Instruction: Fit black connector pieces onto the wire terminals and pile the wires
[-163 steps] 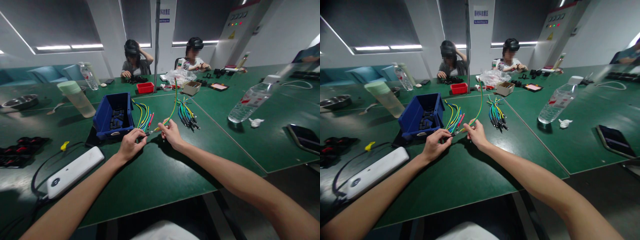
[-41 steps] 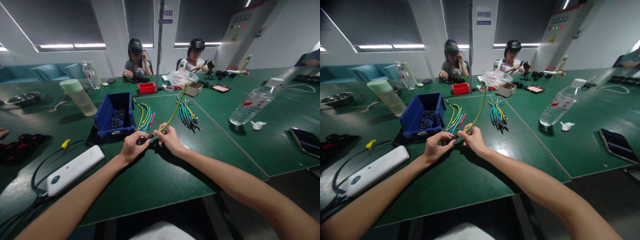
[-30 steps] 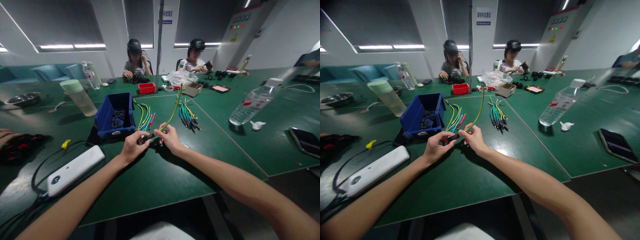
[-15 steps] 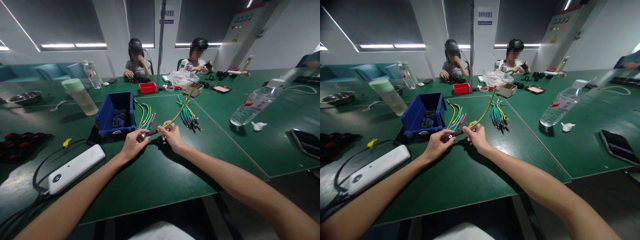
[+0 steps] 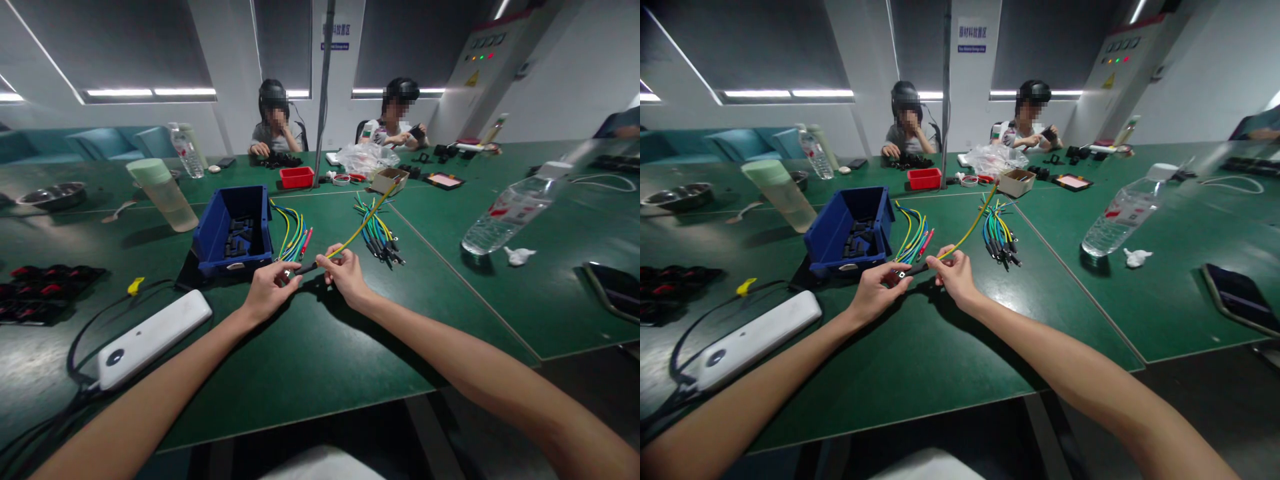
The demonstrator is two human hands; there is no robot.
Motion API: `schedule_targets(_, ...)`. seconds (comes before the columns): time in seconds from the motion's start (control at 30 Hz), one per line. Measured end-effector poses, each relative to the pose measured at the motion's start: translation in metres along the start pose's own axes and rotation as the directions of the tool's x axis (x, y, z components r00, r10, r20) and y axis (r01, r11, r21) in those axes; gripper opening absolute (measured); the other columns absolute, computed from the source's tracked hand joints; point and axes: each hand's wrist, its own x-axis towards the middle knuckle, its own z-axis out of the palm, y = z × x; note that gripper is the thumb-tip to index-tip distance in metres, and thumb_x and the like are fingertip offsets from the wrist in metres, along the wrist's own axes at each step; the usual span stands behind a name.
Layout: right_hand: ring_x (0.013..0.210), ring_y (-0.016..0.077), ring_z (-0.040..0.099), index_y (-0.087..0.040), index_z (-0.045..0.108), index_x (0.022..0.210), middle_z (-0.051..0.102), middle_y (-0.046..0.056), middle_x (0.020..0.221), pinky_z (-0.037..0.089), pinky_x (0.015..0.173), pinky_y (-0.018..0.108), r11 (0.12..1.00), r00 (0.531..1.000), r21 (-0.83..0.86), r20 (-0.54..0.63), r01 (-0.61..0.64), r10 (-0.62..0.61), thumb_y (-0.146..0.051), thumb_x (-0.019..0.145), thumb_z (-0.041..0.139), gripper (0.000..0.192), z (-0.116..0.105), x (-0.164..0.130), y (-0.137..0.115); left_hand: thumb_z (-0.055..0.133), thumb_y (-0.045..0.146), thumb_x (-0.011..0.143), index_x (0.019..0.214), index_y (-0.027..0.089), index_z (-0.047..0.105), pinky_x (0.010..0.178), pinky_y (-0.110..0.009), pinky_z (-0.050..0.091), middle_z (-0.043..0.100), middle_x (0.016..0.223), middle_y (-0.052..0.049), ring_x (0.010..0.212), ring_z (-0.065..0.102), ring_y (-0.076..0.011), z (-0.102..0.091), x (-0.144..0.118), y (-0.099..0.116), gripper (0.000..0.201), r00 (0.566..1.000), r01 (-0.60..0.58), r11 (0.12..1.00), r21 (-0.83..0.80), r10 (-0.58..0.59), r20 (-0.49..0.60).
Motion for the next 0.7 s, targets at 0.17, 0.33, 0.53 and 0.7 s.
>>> schedule_targets(0.17, 0.035, 0.0091, 0.046, -0.021, 0.048, 0.078, 0.047, -0.009, 0.046, 0.03, 0.035, 0.018, 1.0, 1.0, -0.03, 0.008, -0.003, 0.004, -0.047, 0.067, 0.07, 0.037, -0.0007, 0.0003, 0.0002, 0.064, 0.027, 0.078, 0.098, 0.016, 0.067, 0.048, -0.02, 0.044, 0.067, 0.071, -0.002, 0.053, 0.056, -0.0095, 0.0001, 0.0003, 0.002, 0.023, 1.0, -0.005, 1.0, -0.008, 0.005, -0.004)
schedule_targets(0.33, 0.035, 0.0093, 0.046, -0.021, 0.047, 0.076, 0.047, -0.009, 0.046, 0.032, 0.035, 0.019, 1.0, 1.0, -0.016, 0.022, -0.021, 0.022, -0.047, 0.066, 0.071, 0.037, -0.0003, 0.001, 0.0011, 0.065, 0.027, 0.078, 0.098, 0.016, 0.067, 0.047, -0.019, 0.044, 0.067, 0.07, -0.002, 0.053, 0.056, -0.0094, 0.0, 0.0005, 0.0027, 0.023, 1.0, -0.02, 1.0, -0.016, 0.02, 0.002)
schedule_targets(0.53, 0.036, 0.0096, 0.048, -0.021, 0.048, 0.076, 0.048, -0.008, 0.048, 0.034, 0.036, 0.019, 1.0, 1.0, -0.016, 0.02, -0.021, 0.022, -0.047, 0.065, 0.072, 0.037, 0.0004, 0.0001, -0.001, 0.064, 0.027, 0.078, 0.098, 0.016, 0.067, 0.047, -0.02, 0.044, 0.066, 0.068, -0.001, 0.052, 0.055, -0.0095, 0.0001, 0.0006, 0.0009, 0.023, 0.999, -0.037, 0.999, -0.014, 0.037, 0.005)
schedule_targets(0.7, 0.036, 0.0096, 0.049, -0.02, 0.048, 0.075, 0.048, -0.008, 0.048, 0.035, 0.036, 0.019, 1.0, 1.0, -0.005, 0.02, -0.022, 0.022, -0.047, 0.065, 0.072, 0.038, 0.0007, 0.0001, -0.0008, 0.064, 0.026, 0.078, 0.098, 0.016, 0.067, 0.048, -0.02, 0.044, 0.066, 0.07, -0.001, 0.052, 0.055, -0.009, 0.0002, 0.0004, -0.0006, 0.022, 0.999, -0.051, 0.999, -0.01, 0.051, 0.016)
